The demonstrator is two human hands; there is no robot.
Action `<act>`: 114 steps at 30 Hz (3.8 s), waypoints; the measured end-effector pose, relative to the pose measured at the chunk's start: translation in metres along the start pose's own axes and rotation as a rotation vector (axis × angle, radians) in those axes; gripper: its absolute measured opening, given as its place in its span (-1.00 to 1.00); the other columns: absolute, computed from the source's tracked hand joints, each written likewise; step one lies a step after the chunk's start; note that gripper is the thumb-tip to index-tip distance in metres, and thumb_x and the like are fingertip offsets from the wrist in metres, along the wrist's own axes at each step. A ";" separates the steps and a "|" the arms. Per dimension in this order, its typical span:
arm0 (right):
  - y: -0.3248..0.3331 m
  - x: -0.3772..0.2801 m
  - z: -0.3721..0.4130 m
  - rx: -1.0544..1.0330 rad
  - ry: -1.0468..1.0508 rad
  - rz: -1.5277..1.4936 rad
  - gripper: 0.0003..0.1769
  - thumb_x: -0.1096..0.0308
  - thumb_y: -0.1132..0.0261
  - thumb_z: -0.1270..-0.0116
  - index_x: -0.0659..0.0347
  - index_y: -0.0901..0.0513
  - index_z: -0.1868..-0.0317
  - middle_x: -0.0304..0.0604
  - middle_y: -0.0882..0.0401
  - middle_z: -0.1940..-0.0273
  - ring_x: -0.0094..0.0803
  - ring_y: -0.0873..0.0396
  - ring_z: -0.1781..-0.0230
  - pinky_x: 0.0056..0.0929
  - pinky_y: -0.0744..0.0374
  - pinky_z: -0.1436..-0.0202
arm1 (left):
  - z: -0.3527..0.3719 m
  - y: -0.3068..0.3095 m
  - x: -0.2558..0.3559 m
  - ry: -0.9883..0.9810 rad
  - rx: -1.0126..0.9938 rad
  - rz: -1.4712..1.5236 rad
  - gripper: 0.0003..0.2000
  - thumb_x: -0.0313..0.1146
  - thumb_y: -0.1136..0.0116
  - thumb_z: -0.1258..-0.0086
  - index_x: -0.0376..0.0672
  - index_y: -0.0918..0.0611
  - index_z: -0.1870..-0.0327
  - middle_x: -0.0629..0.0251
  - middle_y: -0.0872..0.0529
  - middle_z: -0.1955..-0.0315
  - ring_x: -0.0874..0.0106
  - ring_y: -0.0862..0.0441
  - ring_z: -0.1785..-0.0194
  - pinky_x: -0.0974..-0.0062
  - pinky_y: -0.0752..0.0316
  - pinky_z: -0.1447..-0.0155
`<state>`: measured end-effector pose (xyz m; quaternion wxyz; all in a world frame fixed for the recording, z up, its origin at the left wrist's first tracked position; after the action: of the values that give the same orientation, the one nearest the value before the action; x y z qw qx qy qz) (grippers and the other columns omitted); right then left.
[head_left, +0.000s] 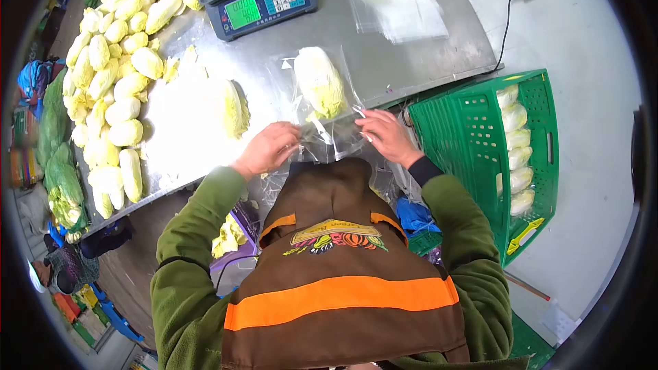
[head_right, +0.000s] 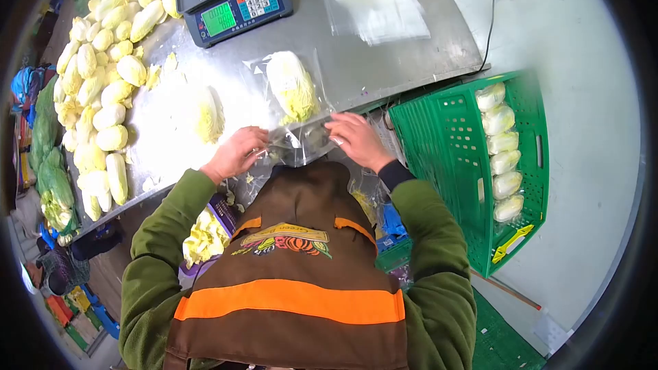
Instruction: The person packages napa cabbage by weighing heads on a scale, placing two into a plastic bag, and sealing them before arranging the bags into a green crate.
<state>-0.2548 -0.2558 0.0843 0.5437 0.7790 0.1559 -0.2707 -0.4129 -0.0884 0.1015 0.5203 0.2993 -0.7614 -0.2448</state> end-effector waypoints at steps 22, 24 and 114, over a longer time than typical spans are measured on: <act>0.009 0.072 0.067 0.409 -0.781 0.063 -0.55 0.15 -0.40 -0.34 0.21 -0.54 -0.11 0.02 -0.58 -0.03 -0.27 -0.64 0.07 -0.30 -0.61 0.00 | 0.056 0.044 -0.099 0.657 0.344 0.014 -0.44 -0.25 -0.45 -0.26 -0.23 -0.50 -0.23 0.05 -0.54 -0.09 0.16 -0.56 -0.11 0.27 -0.56 -0.07; 0.026 0.017 0.015 0.217 -0.495 0.141 -0.53 0.21 -0.40 -0.31 0.20 -0.54 -0.17 0.01 -0.55 -0.13 -0.18 -0.59 -0.06 -0.22 -0.54 -0.15 | 0.016 0.047 -0.062 0.387 0.145 -0.082 -0.39 -0.27 -0.48 -0.18 -0.20 -0.49 -0.26 0.08 -0.54 -0.14 0.09 -0.54 -0.17 0.21 -0.49 -0.19; 0.200 0.235 0.399 -0.270 -0.720 0.241 -0.66 0.16 -0.28 -0.31 0.18 -0.66 0.01 0.00 -0.70 0.09 -0.09 -0.65 0.01 -0.03 -0.56 -0.12 | -0.382 -0.240 0.289 -0.496 -0.074 0.645 -0.78 -0.32 -0.33 -0.23 -0.15 -0.62 0.16 0.14 -0.61 0.31 0.13 -0.65 0.17 0.15 -0.56 0.13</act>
<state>-0.0587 -0.7121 -0.0066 0.6889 0.5687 -0.1028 -0.4376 -0.0867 -0.4851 0.2530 0.3813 -0.0420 -0.9093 -0.1613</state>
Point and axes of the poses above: each hand's wrist, its own z-axis away from the middle knuckle, its own y-axis out of the back of the hand, x = y × z, the point moved 10 cm from there along -z, towards the middle knuckle
